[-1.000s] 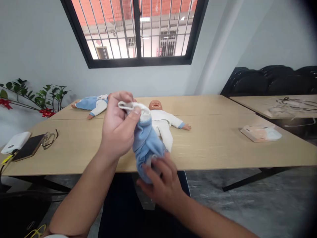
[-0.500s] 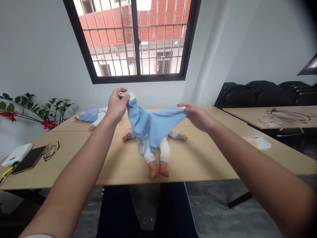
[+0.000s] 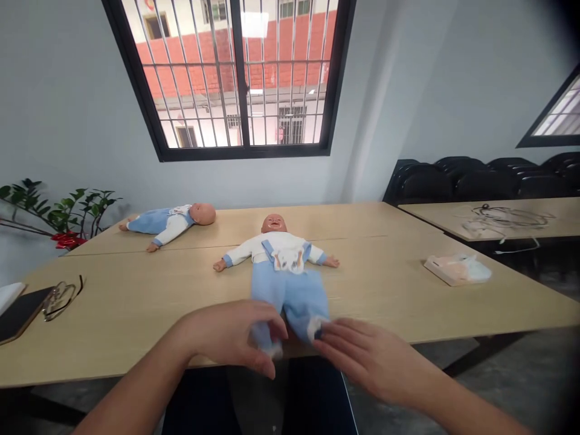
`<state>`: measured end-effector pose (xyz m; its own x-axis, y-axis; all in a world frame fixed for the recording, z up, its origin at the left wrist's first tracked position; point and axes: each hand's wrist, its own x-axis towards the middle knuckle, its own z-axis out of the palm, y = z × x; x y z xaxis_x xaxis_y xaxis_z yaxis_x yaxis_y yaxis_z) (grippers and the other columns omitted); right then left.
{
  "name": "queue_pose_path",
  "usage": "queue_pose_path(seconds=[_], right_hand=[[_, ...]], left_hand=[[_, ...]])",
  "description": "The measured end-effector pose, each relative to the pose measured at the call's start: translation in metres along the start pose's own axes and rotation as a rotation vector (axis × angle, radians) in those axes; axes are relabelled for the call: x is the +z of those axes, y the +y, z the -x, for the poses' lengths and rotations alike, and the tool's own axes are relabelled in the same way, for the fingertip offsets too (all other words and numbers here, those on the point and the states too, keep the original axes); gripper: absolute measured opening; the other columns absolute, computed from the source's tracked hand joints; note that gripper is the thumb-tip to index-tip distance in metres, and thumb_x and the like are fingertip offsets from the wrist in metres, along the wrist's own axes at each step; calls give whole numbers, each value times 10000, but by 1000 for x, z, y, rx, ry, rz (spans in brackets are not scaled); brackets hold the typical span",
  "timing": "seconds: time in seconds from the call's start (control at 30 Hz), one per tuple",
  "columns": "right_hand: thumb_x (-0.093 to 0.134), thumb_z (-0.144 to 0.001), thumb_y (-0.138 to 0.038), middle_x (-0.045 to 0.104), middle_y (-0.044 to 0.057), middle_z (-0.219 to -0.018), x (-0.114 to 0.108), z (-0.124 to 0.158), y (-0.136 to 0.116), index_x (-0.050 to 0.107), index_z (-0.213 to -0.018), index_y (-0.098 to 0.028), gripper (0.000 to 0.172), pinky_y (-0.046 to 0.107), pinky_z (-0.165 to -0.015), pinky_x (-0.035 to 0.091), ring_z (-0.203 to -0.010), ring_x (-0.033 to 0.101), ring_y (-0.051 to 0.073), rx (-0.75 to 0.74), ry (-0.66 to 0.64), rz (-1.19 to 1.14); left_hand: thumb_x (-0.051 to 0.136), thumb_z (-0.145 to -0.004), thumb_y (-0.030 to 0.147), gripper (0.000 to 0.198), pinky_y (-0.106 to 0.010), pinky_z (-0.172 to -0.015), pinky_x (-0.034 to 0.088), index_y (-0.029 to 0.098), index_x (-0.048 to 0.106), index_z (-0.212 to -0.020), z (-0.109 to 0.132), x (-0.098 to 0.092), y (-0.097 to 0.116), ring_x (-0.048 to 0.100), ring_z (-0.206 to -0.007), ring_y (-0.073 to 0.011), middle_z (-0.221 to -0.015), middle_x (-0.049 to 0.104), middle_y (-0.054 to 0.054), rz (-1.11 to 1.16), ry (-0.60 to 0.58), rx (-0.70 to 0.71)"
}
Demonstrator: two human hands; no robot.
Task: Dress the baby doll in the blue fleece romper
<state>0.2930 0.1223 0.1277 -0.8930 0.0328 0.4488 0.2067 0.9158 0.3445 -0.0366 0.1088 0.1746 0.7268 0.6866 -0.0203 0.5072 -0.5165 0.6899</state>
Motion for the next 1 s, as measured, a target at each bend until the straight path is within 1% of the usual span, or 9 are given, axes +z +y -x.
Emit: queue_pose_path(seconds=[0.07, 0.17, 0.3, 0.4, 0.53, 0.7, 0.83, 0.9, 1.0], right_hand=[[497, -940, -176, 777, 118, -1104, 12, 19, -2, 636, -1360, -150, 443, 384, -818, 622, -1001, 742, 238, 18, -3, -57], [489, -952, -226, 774, 85, -994, 29, 21, 22, 646, -1311, -202, 393, 359, -683, 580, -866, 733, 226, 276, 56, -118], [434, -1044, -349, 740, 96, -1157, 75, -31, 84, 690, -1147, -217, 305, 400, -909, 528, -1081, 677, 254, 793, 30, -274], [409, -1065, -349, 724, 107, -1147, 121, -80, 124, 688, -1078, -184, 325, 388, -994, 456, -1110, 631, 244, 856, -57, -423], [442, -1058, -423, 685, 127, -1065, 171, -106, 143, 667, -1030, -160, 348, 384, -958, 429, -1046, 592, 251, 888, -66, -414], [545, -1005, -442, 633, 111, -1064, 195, -91, 135, 613, -948, -191, 267, 405, -977, 437, -1062, 550, 264, 735, 184, -440], [508, -1017, -442, 660, 100, -1082, 187, -85, 129, 583, -1003, -217, 237, 393, -984, 448, -1071, 594, 257, 752, 371, -574], [470, -1031, -470, 682, 75, -1013, 182, -85, 125, 578, -1031, -230, 264, 352, -894, 464, -967, 629, 238, 840, 341, -650], [457, -1023, -502, 690, 56, -940, 180, -85, 119, 568, -1040, -232, 292, 314, -769, 444, -841, 635, 220, 926, 302, -672]], left_hand=[[649, -939, 412, 288, -299, -924, 533, 263, 703, -1179, -11, 6, -23, 682, -1053, -208, -1164, 739, -28, 121, -2, -23], [528, -992, 401, 293, -373, -1028, 523, 221, 698, -1149, -43, -4, -71, 653, -1139, -232, -1200, 722, -71, 69, 320, -37], [483, -930, 216, 426, -488, -1241, 368, 173, 611, -1334, -101, -20, -135, 507, -1395, -266, -1456, 593, -137, -161, 627, -5], [522, -862, 167, 467, -501, -1274, 304, 160, 639, -1314, -135, -29, -163, 516, -1377, -270, -1433, 622, -138, -251, 562, 21], [566, -912, 310, 214, -460, -1160, 399, 181, 733, -951, -145, -41, -176, 620, -1066, -239, -1005, 741, -87, -258, 548, 54], [396, -1022, 539, 523, -325, -811, 470, 183, 577, -685, -119, -42, -177, 551, -762, -174, -721, 603, -38, -146, 647, 17], [408, -999, 633, 504, -294, -781, 467, 173, 598, -919, -110, -31, -170, 588, -837, -170, -912, 669, -49, 46, 600, 33], [579, -920, 648, 484, -284, -789, 459, 181, 589, -1046, -109, -27, -164, 589, -889, -177, -1004, 677, -45, 71, 568, -8], [707, -827, 654, 509, -271, -756, 433, 190, 635, -1022, -108, -26, -157, 581, -849, -174, -944, 681, -6, -15, 431, -119]])
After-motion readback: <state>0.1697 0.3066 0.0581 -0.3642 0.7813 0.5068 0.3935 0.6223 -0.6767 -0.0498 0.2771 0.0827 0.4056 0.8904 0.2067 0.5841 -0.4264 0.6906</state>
